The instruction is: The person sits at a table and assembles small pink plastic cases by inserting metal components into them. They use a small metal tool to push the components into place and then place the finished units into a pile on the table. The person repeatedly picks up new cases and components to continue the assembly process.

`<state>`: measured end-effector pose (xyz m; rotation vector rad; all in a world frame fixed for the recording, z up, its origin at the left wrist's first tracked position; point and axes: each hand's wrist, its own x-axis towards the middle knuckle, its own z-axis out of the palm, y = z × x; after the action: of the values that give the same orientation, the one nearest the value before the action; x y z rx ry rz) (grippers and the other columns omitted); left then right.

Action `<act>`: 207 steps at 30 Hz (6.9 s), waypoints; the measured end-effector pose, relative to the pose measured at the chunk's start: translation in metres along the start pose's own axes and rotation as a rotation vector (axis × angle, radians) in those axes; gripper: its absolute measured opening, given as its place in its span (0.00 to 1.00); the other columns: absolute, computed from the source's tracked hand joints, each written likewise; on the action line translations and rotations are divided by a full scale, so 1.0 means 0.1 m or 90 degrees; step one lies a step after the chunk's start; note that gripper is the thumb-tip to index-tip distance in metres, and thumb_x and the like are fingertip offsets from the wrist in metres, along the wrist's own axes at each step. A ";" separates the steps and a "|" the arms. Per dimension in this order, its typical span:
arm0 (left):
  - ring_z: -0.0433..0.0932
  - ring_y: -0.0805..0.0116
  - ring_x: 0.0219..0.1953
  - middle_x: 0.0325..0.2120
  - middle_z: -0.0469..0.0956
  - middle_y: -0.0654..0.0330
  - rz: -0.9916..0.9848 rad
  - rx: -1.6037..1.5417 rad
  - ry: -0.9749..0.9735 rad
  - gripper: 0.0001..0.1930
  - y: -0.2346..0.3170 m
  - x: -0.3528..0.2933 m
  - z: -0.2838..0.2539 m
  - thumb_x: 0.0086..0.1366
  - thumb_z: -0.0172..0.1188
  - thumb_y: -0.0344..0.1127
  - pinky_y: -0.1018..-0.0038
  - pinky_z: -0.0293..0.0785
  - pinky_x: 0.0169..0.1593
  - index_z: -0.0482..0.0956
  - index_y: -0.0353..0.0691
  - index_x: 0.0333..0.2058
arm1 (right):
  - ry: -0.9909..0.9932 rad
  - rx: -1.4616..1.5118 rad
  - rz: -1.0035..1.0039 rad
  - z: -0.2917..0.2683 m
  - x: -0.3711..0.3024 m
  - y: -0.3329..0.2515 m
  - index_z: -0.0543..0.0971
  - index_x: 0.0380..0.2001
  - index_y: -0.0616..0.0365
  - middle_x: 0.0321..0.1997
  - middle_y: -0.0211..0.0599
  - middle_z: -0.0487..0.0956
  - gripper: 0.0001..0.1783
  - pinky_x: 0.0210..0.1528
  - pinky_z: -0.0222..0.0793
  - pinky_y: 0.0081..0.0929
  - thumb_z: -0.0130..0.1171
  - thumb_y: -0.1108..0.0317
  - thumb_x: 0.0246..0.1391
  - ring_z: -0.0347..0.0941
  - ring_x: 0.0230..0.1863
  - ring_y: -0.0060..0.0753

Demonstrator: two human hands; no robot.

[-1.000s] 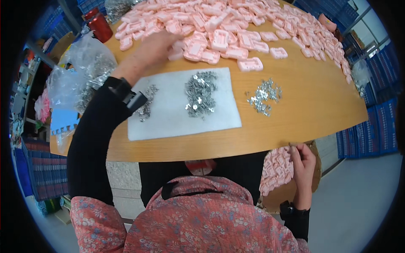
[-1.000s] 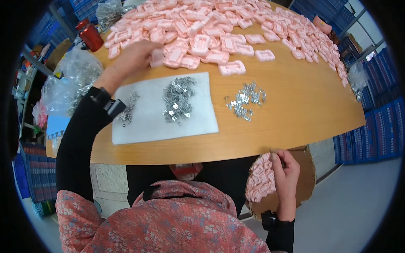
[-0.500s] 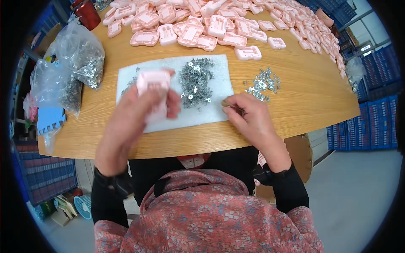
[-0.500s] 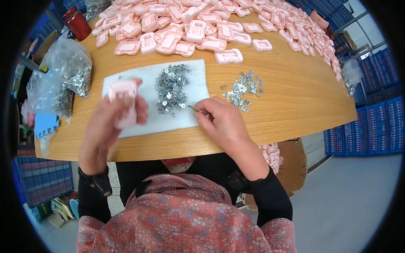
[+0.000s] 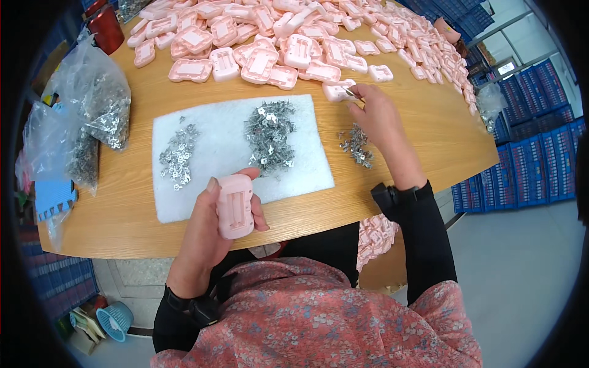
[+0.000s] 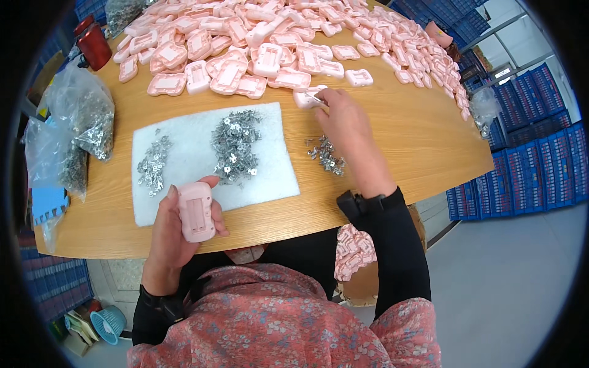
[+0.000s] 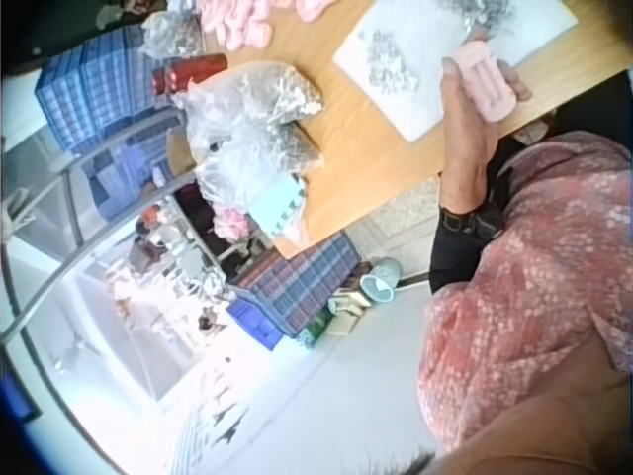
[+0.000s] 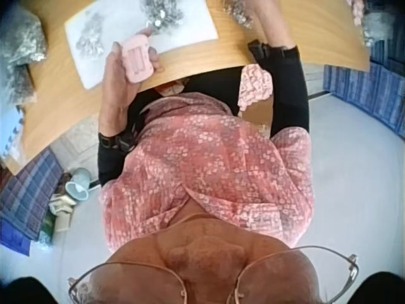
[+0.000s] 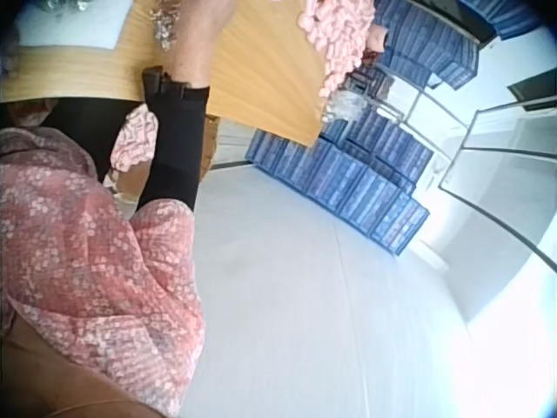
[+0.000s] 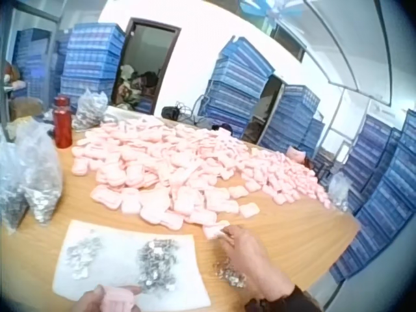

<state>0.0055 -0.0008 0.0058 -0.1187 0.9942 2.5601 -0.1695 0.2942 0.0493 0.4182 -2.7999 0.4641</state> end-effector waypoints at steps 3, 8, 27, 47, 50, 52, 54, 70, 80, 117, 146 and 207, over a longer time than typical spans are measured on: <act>0.79 0.61 0.31 0.30 0.77 0.52 0.007 -0.002 0.007 0.35 0.00 0.01 -0.01 0.76 0.29 0.60 0.63 0.80 0.38 0.66 0.33 0.61 | -0.056 0.027 -0.009 -0.03 0.07 -0.03 0.80 0.42 0.62 0.33 0.40 0.81 0.13 0.34 0.71 0.29 0.65 0.71 0.52 0.74 0.28 0.33; 0.79 0.60 0.31 0.30 0.77 0.52 -0.014 -0.011 0.022 0.36 0.00 0.02 -0.05 0.76 0.29 0.60 0.63 0.80 0.38 0.67 0.33 0.61 | -0.160 0.104 0.080 -0.17 -0.23 -0.21 0.81 0.38 0.61 0.30 0.37 0.80 0.10 0.33 0.70 0.29 0.65 0.71 0.52 0.73 0.27 0.29; 0.80 0.62 0.31 0.31 0.79 0.53 -0.009 0.017 0.028 0.36 0.01 0.01 0.03 0.76 0.28 0.60 0.67 0.78 0.38 0.66 0.31 0.61 | -0.154 -0.067 -0.095 0.03 -0.34 -0.05 0.77 0.35 0.60 0.37 0.45 0.78 0.07 0.40 0.71 0.44 0.58 0.68 0.58 0.75 0.38 0.53; 0.82 0.61 0.34 0.34 0.80 0.52 -0.063 -0.115 -0.050 0.33 0.08 -0.01 0.00 0.77 0.28 0.57 0.64 0.82 0.40 0.65 0.36 0.62 | -0.163 0.413 -0.091 -0.18 -0.83 -1.13 0.77 0.34 0.61 0.28 0.37 0.75 0.04 0.30 0.66 0.24 0.61 0.74 0.56 0.70 0.26 0.30; 0.82 0.62 0.34 0.34 0.80 0.52 -0.072 -0.124 -0.041 0.32 0.05 -0.01 0.05 0.77 0.27 0.56 0.63 0.83 0.40 0.64 0.37 0.62 | -0.146 0.386 -0.187 -0.10 -0.83 -1.31 0.77 0.34 0.60 0.31 0.39 0.76 0.04 0.30 0.69 0.28 0.61 0.73 0.56 0.73 0.26 0.36; 0.82 0.62 0.35 0.35 0.79 0.52 -0.079 -0.137 -0.036 0.31 0.04 -0.01 0.09 0.77 0.25 0.56 0.62 0.84 0.41 0.64 0.38 0.62 | -0.152 0.408 -0.182 -0.05 -0.84 -1.40 0.76 0.34 0.60 0.32 0.41 0.77 0.04 0.30 0.70 0.32 0.61 0.73 0.56 0.75 0.27 0.40; 0.82 0.62 0.36 0.35 0.79 0.53 -0.092 -0.129 -0.022 0.31 0.03 -0.03 0.12 0.78 0.24 0.55 0.60 0.84 0.41 0.63 0.38 0.62 | -0.167 0.399 -0.181 -0.03 -0.83 -1.43 0.76 0.33 0.60 0.32 0.42 0.77 0.05 0.29 0.71 0.37 0.61 0.72 0.56 0.77 0.29 0.46; 0.81 0.63 0.36 0.35 0.77 0.55 -0.164 -0.109 0.040 0.28 -0.04 -0.04 0.12 0.78 0.28 0.54 0.55 0.84 0.42 0.69 0.37 0.53 | -0.201 0.210 -0.257 -0.03 -0.82 -1.46 0.76 0.32 0.58 0.30 0.41 0.74 0.05 0.35 0.71 0.43 0.61 0.69 0.54 0.75 0.33 0.50; 0.83 0.57 0.35 0.35 0.80 0.51 -0.195 -0.061 0.048 0.32 -0.11 0.01 0.14 0.78 0.23 0.56 0.56 0.84 0.41 0.72 0.37 0.51 | -0.182 0.242 -0.192 -0.03 -0.92 -1.42 0.79 0.35 0.57 0.32 0.44 0.77 0.06 0.34 0.73 0.39 0.62 0.69 0.54 0.77 0.33 0.47; 0.79 0.77 0.39 0.39 0.80 0.60 -0.032 0.388 0.023 0.22 -0.04 -0.06 0.15 0.76 0.45 0.39 0.78 0.78 0.42 0.66 0.37 0.63 | -0.488 0.764 0.225 0.02 -1.04 -1.06 0.77 0.46 0.61 0.36 0.22 0.77 0.13 0.36 0.67 0.12 0.61 0.65 0.63 0.68 0.33 0.09; 0.80 0.65 0.35 0.36 0.79 0.52 -0.110 0.031 0.026 0.27 -0.12 0.12 0.21 0.78 0.31 0.52 0.66 0.82 0.37 0.60 0.43 0.65 | -0.132 0.255 -0.114 0.06 -1.32 -1.11 0.77 0.53 0.50 0.31 0.42 0.82 0.19 0.30 0.74 0.38 0.60 0.71 0.57 0.80 0.30 0.47; 0.81 0.67 0.38 0.39 0.79 0.55 -0.036 0.170 0.003 0.25 -0.17 0.03 0.26 0.78 0.37 0.48 0.72 0.80 0.43 0.59 0.42 0.67 | -0.413 0.873 0.322 0.02 -1.19 -1.11 0.79 0.34 0.58 0.22 0.18 0.71 0.15 0.23 0.56 0.13 0.57 0.56 0.66 0.61 0.21 0.09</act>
<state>0.0108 0.0287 0.0138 -0.0769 1.3036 2.3525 -0.0242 0.2215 0.0408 0.0450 -2.5731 2.7619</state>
